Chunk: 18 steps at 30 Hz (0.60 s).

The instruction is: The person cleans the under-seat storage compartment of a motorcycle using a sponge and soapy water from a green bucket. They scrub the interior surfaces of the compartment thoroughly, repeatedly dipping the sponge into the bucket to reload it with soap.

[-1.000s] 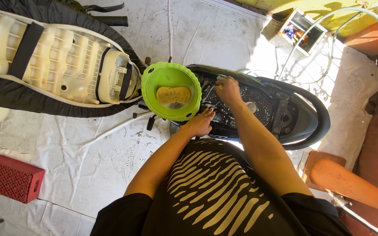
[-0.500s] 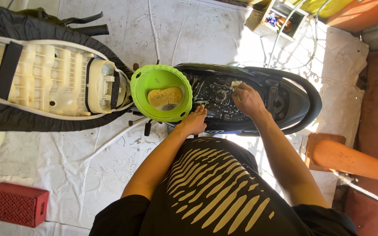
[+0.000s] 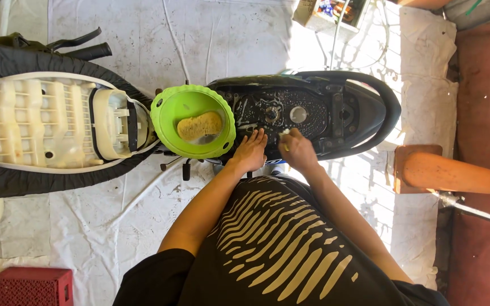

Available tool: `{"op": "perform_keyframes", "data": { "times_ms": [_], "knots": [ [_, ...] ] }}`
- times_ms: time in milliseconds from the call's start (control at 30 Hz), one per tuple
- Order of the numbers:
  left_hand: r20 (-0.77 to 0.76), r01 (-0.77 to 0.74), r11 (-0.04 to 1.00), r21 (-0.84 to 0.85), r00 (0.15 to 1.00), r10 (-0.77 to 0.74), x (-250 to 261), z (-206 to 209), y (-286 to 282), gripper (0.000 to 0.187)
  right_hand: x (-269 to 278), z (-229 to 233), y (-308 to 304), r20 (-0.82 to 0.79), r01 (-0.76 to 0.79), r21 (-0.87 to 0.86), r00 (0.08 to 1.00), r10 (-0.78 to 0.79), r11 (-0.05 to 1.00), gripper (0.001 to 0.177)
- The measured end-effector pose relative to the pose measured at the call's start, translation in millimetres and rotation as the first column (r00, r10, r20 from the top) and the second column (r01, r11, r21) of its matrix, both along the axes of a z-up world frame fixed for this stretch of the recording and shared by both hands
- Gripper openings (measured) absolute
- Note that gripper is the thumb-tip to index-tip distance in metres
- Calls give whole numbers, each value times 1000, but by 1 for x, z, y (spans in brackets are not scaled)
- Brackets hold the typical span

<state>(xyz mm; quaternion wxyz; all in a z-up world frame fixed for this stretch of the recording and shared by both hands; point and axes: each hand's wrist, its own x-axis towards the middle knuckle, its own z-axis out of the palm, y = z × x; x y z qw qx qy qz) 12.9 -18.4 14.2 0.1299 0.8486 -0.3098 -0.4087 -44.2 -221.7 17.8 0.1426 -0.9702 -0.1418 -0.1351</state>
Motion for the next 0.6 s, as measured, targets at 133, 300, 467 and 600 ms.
{"op": "perform_keyframes", "data": {
  "times_ms": [133,300,467,600],
  "knots": [
    [77,23,1000,20,997,-24,-7,-9,6,79,3,3,12,-421,229,227,900,-117,947,11],
    [95,51,998,43,994,-55,-10,-15,11,78,8,19,-32,-489,524,152,777,-397,838,12],
    [98,72,993,90,992,-81,-12,-31,24,82,16,41,-21,-819,758,267,504,-273,595,25],
    [91,74,992,103,992,-84,-16,-30,33,80,22,37,34,-835,755,362,523,-170,546,22]
  ]
}}
